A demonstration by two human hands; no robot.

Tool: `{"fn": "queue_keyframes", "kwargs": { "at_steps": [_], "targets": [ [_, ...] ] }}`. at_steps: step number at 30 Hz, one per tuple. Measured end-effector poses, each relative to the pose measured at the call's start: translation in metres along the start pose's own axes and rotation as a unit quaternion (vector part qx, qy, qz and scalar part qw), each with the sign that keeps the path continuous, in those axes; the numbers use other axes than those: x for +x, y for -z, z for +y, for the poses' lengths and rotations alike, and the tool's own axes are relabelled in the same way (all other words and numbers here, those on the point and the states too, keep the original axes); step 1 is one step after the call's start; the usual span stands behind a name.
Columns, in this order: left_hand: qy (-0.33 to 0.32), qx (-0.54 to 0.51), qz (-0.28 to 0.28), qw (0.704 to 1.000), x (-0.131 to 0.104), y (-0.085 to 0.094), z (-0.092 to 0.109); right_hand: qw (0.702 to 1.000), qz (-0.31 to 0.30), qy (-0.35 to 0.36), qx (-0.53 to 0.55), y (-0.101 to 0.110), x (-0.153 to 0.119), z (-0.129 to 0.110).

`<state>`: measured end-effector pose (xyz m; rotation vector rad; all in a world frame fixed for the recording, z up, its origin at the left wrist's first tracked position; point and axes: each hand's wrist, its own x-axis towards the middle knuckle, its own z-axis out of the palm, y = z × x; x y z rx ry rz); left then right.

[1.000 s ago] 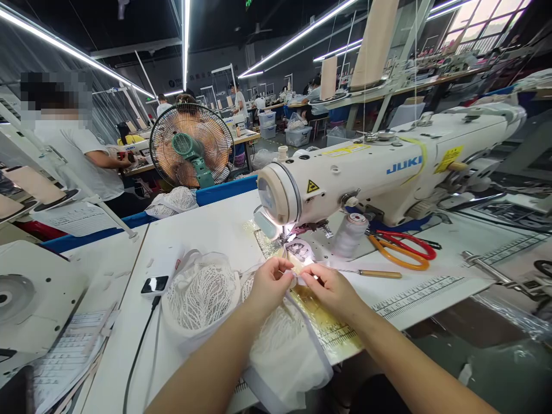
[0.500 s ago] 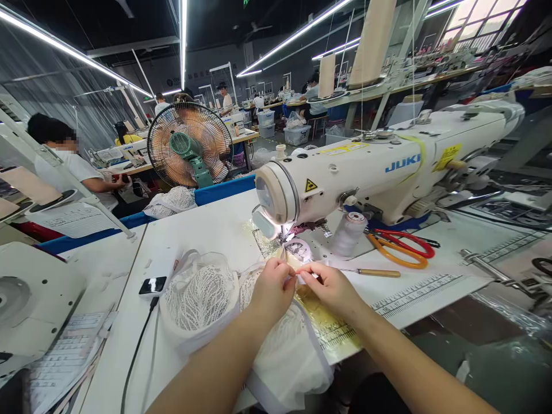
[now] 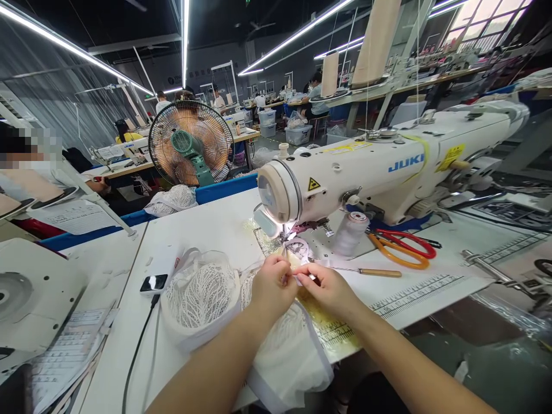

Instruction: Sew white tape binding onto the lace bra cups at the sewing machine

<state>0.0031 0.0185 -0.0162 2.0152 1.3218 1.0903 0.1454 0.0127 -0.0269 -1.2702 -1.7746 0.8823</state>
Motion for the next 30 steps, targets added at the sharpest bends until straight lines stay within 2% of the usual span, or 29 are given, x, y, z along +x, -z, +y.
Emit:
{"fn": "queue_keyframes", "kwargs": {
  "at_steps": [7,11,13,20,25,30],
  "targets": [
    [0.048,-0.084,0.019,0.995,0.0021,0.0003,0.0013,1.0,0.009,-0.005,-0.015,0.0004,0.0004,0.0],
    [0.161,-0.181,-0.024,0.97,0.003,0.0021,0.0061,1.0,0.017,-0.011,-0.003,0.0022,-0.0006,-0.0007],
    [0.187,-0.223,-0.044,0.956,0.0035,0.0034,0.0086,1.0,0.027,-0.009,0.01,0.0032,-0.001,-0.0011],
    [0.194,-0.241,-0.05,0.95,0.0047,0.0043,0.0076,0.999,0.032,-0.019,0.032,0.0042,0.0,0.0001],
    [0.182,-0.249,-0.035,0.951,0.0061,0.0031,0.0053,0.997,0.038,-0.034,0.05,0.0039,-0.0004,-0.0003],
    [0.16,-0.225,-0.068,0.959,0.0052,0.0048,0.0051,0.996,0.041,-0.039,0.069,0.004,0.0002,0.0017]
  ]
}}
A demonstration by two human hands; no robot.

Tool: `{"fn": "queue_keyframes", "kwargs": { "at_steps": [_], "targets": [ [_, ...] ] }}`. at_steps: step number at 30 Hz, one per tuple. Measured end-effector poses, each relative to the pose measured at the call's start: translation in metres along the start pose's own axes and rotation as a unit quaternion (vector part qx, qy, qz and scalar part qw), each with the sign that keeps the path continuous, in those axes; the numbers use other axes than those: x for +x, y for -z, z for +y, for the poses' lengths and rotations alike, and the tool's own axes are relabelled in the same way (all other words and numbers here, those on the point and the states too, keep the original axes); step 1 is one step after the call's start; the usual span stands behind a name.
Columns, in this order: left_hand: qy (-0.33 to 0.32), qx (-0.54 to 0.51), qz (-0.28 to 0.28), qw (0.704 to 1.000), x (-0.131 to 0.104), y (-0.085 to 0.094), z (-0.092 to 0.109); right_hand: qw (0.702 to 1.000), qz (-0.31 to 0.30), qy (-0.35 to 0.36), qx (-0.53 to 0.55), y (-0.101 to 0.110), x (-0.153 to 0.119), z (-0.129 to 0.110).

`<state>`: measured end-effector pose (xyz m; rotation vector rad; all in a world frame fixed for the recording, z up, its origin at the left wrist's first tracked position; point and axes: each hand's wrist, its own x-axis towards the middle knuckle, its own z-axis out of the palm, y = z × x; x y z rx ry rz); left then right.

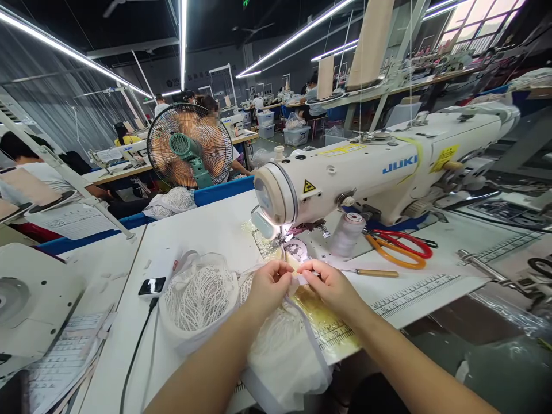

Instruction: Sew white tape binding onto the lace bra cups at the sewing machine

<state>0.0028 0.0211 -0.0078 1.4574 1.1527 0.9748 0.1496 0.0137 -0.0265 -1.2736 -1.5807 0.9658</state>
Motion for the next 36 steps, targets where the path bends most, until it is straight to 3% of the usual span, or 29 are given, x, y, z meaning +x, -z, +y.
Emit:
{"fn": "queue_keyframes", "kwargs": {
  "at_steps": [4,8,15,20,29,36],
  "targets": [
    [-0.012,0.076,-0.038,0.996,-0.002,0.001,0.002,1.0,0.006,-0.001,0.01,0.0,0.0,0.001],
    [-0.025,0.103,-0.038,0.994,-0.001,0.002,0.002,0.999,0.026,-0.011,0.025,0.001,-0.001,0.001],
    [-0.008,0.064,-0.026,0.998,0.004,0.006,-0.004,0.987,0.084,-0.053,0.126,0.005,0.002,0.009],
    [0.037,-0.017,-0.018,0.999,0.004,0.007,-0.006,0.983,0.079,-0.057,0.157,0.007,-0.001,0.007],
    [0.008,-0.153,-0.032,0.988,0.003,0.004,-0.001,0.992,0.102,-0.012,0.076,0.006,-0.004,0.009],
    [0.01,-0.16,-0.02,0.987,0.0,0.004,-0.004,0.996,0.079,0.031,-0.04,-0.001,-0.009,0.001]
  ]
}}
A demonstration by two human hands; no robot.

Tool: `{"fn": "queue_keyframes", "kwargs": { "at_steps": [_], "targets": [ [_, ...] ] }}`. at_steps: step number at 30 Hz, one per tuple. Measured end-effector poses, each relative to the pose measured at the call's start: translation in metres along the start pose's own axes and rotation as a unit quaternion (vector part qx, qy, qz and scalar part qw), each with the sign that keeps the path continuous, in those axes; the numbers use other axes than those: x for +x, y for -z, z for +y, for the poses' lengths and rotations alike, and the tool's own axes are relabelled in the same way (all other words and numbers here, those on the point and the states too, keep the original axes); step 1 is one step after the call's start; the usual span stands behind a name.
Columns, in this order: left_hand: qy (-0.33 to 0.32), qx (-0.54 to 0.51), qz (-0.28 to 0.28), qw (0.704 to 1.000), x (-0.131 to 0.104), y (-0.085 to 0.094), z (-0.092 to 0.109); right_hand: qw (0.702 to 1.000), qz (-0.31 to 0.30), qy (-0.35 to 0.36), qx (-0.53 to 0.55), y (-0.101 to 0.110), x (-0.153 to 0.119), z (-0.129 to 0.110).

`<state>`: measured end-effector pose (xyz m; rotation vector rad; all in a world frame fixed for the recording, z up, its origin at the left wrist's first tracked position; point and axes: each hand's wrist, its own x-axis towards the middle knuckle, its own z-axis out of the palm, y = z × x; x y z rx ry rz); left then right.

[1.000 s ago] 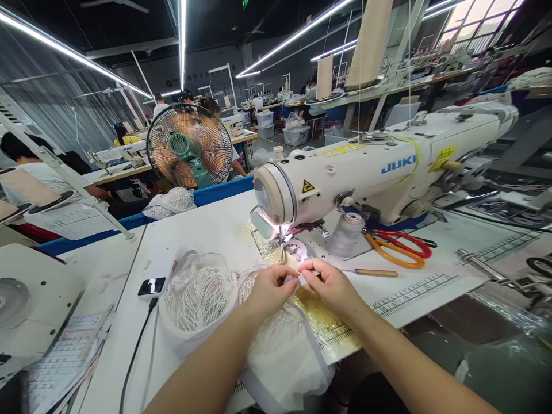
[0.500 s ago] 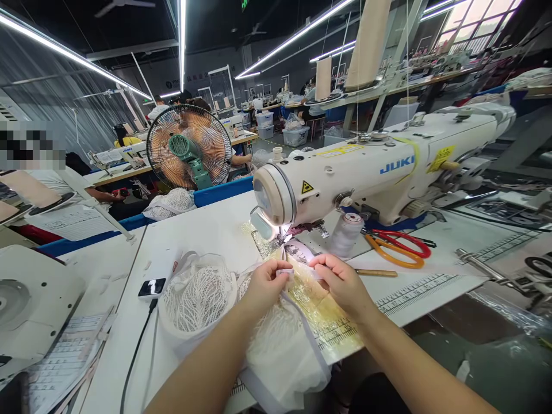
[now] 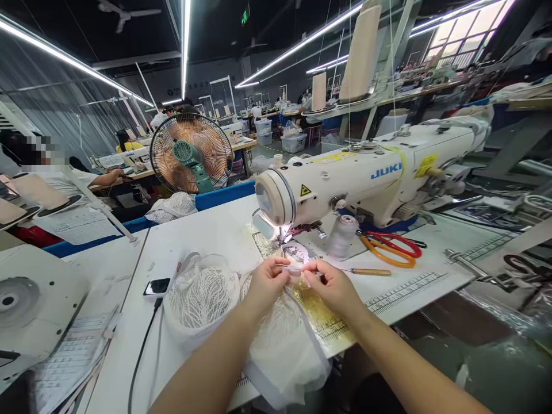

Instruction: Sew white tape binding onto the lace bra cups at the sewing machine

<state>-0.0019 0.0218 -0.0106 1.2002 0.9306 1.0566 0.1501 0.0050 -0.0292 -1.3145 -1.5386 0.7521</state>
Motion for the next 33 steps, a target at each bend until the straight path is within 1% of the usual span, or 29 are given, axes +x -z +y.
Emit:
{"fn": "queue_keyframes", "kwargs": {
  "at_steps": [3,7,11,14,19,21,24,26,29,33],
  "targets": [
    [-0.001,0.001,0.001,1.0,-0.0005,0.0003,-0.0005,0.998,0.013,0.034,-0.045,-0.0028,-0.0028,-0.0025],
    [-0.011,-0.01,-0.015,1.0,-0.0007,-0.0015,0.0,0.992,0.03,0.067,-0.103,-0.006,-0.0031,-0.0015],
    [-0.017,0.006,-0.024,1.0,-0.0007,-0.0042,-0.0009,0.988,0.049,0.084,-0.12,-0.0078,-0.0015,0.0011],
    [-0.019,0.024,-0.021,0.999,-0.0007,-0.0051,-0.0015,0.989,0.046,0.083,-0.117,-0.007,-0.0009,0.0017],
    [-0.009,0.037,0.016,0.999,-0.0001,-0.005,0.0002,0.993,0.038,0.054,-0.099,-0.0032,-0.0013,0.0011],
    [-0.005,0.036,0.022,0.999,0.0004,-0.005,0.0007,0.995,0.039,0.045,-0.085,-0.0019,-0.0015,0.0011],
    [-0.006,0.029,0.014,0.999,0.0007,-0.0053,0.0013,0.996,0.046,0.036,-0.07,-0.0012,-0.0017,0.0008],
    [-0.007,0.026,0.003,1.0,0.0001,-0.0057,0.0023,0.995,0.043,0.042,-0.076,-0.0017,-0.0019,0.0003],
    [0.004,0.035,-0.004,0.999,-0.0011,-0.006,0.0043,0.992,0.023,0.066,-0.105,-0.0039,-0.0021,0.0006],
    [0.006,0.039,-0.019,0.999,-0.0016,-0.0061,0.005,0.989,0.002,0.072,-0.126,-0.0067,-0.0013,0.0045]
  ]
}}
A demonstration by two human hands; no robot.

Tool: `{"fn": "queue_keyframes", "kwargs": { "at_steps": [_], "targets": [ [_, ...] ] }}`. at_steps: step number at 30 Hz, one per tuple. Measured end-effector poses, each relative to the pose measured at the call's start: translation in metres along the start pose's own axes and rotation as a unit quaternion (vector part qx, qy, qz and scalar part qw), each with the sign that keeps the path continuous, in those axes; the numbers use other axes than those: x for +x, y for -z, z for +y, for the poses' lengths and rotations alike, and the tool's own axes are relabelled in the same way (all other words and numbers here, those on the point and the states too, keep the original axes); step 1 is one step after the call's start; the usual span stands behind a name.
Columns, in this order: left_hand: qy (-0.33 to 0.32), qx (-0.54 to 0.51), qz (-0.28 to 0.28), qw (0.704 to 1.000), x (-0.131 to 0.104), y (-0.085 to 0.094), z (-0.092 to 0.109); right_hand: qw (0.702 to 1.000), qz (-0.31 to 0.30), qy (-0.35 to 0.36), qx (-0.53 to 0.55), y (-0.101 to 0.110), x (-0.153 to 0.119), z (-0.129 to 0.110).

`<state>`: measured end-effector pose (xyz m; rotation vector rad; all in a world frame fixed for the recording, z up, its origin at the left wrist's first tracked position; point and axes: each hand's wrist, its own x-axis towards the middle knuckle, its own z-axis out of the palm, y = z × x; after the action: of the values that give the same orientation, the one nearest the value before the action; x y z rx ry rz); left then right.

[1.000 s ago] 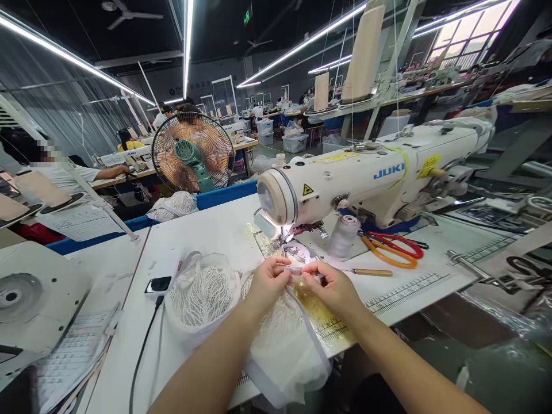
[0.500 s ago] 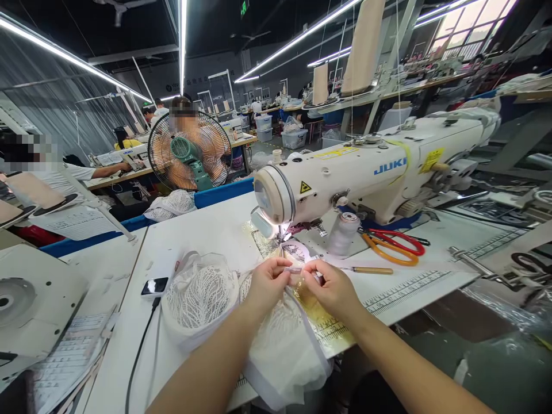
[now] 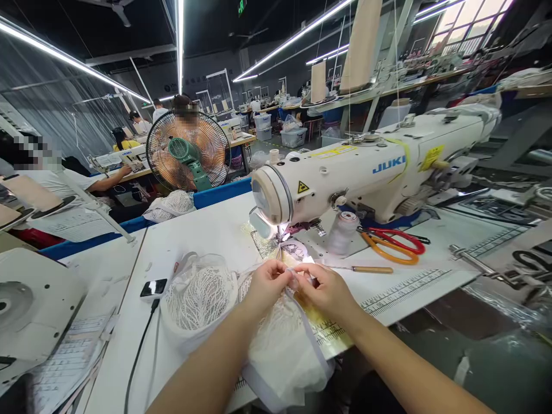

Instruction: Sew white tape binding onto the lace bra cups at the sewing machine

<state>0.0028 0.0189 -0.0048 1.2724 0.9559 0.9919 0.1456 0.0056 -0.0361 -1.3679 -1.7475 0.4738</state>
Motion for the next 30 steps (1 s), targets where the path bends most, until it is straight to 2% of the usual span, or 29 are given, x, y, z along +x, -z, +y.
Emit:
{"fn": "queue_keyframes", "kwargs": {
  "at_steps": [8,15,20,23,27,30],
  "targets": [
    [-0.023,-0.013,-0.017,0.999,0.001,0.0,-0.004,1.0,-0.007,0.005,0.002,0.001,0.002,-0.002],
    [-0.027,-0.007,0.002,1.0,0.002,0.002,-0.007,0.999,0.039,-0.019,0.022,0.006,0.004,-0.004],
    [-0.016,-0.005,-0.01,1.0,0.002,0.001,-0.006,0.999,-0.007,-0.036,0.036,0.003,0.003,-0.004],
    [-0.016,0.001,-0.015,1.0,0.001,-0.001,-0.003,0.999,-0.001,-0.032,0.042,0.003,0.003,-0.004],
    [-0.011,0.022,0.026,0.999,0.0,-0.002,0.0,0.992,0.022,-0.065,0.11,0.006,0.005,-0.003],
    [-0.014,0.033,0.053,0.998,-0.001,-0.002,0.002,0.965,0.01,-0.109,0.237,0.009,0.006,0.0]
  ]
}}
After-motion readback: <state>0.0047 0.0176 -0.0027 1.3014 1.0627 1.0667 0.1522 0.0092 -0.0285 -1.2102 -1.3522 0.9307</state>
